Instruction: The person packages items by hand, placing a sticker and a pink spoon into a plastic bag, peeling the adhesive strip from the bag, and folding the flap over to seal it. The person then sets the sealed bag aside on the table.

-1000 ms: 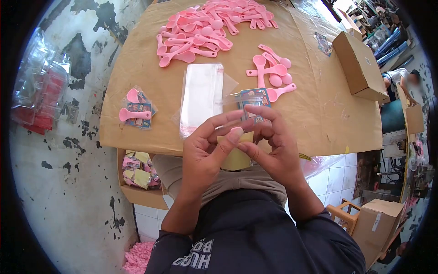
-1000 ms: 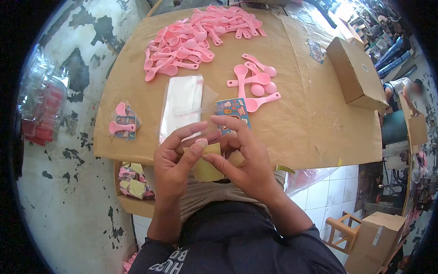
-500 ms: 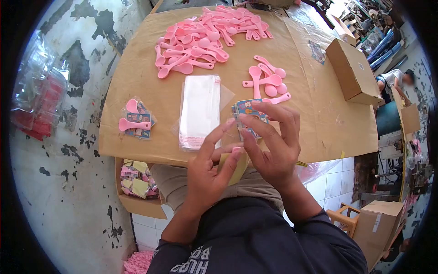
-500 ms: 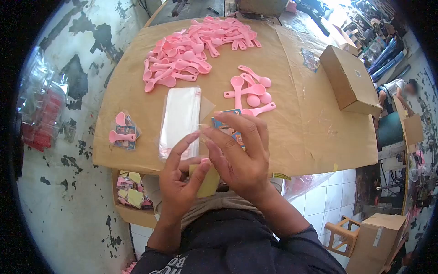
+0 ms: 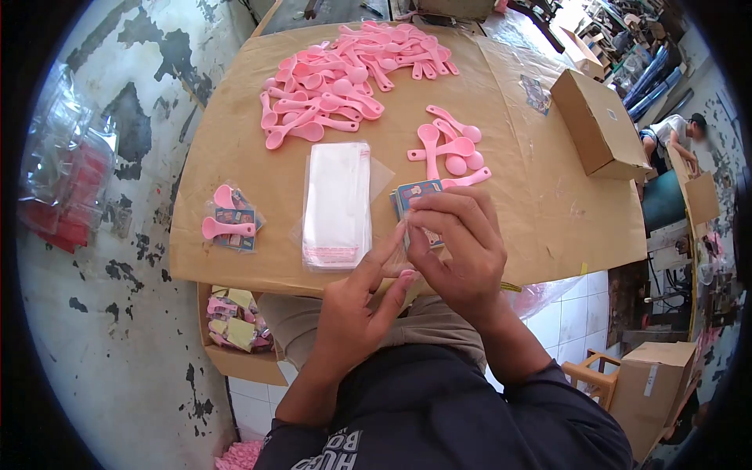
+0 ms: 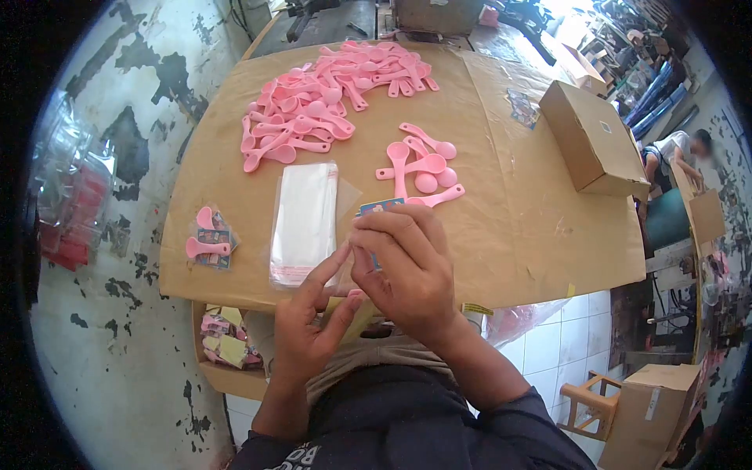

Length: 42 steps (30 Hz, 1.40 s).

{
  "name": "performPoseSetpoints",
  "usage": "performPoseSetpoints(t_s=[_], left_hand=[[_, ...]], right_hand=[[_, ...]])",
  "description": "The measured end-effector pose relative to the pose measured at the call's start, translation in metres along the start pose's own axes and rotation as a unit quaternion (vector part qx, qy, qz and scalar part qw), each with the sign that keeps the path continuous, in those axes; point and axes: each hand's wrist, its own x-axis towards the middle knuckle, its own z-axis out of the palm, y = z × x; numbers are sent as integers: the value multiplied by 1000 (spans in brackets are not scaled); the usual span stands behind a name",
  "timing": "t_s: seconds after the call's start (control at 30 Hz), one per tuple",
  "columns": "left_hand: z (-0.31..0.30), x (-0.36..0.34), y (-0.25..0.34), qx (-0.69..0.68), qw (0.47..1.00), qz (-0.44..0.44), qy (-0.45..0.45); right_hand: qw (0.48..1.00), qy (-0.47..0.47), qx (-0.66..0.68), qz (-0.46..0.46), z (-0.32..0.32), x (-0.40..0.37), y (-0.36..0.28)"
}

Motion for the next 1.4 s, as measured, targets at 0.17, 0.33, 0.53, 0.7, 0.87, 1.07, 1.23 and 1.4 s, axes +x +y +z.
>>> performPoseSetpoints(t_s=[0.17, 0.33, 0.53, 0.7, 0.87, 1.07, 1.23, 1.4], left_hand=[[-7, 0, -3, -73, 993, -77, -50], [-5, 4, -7, -241, 959, -144, 35], [-6, 15, -20, -291, 951, -69, 82], [-6, 17, -23, -294, 951, -23, 93], [-14, 14, -21, -274, 956, -80, 66], [-19, 10, -27, -255, 958, -100, 81], [-18, 9, -16, -232, 961, -116, 90], [-18, 10, -23, -228, 969, -51, 84]], right_hand=[[986, 64, 98, 117, -9, 0, 16], [843, 230, 406, 267, -24, 7, 38], [810, 34, 500, 306, -32, -24, 32], [856, -106, 392, 322, -9, -19, 0], [813, -154, 447, 339, 1, -20, 2], [778, -161, 471, 383, -4, -11, 6], [785, -158, 467, 375, -6, -13, 8], [777, -118, 511, 349, -6, -18, 12]])
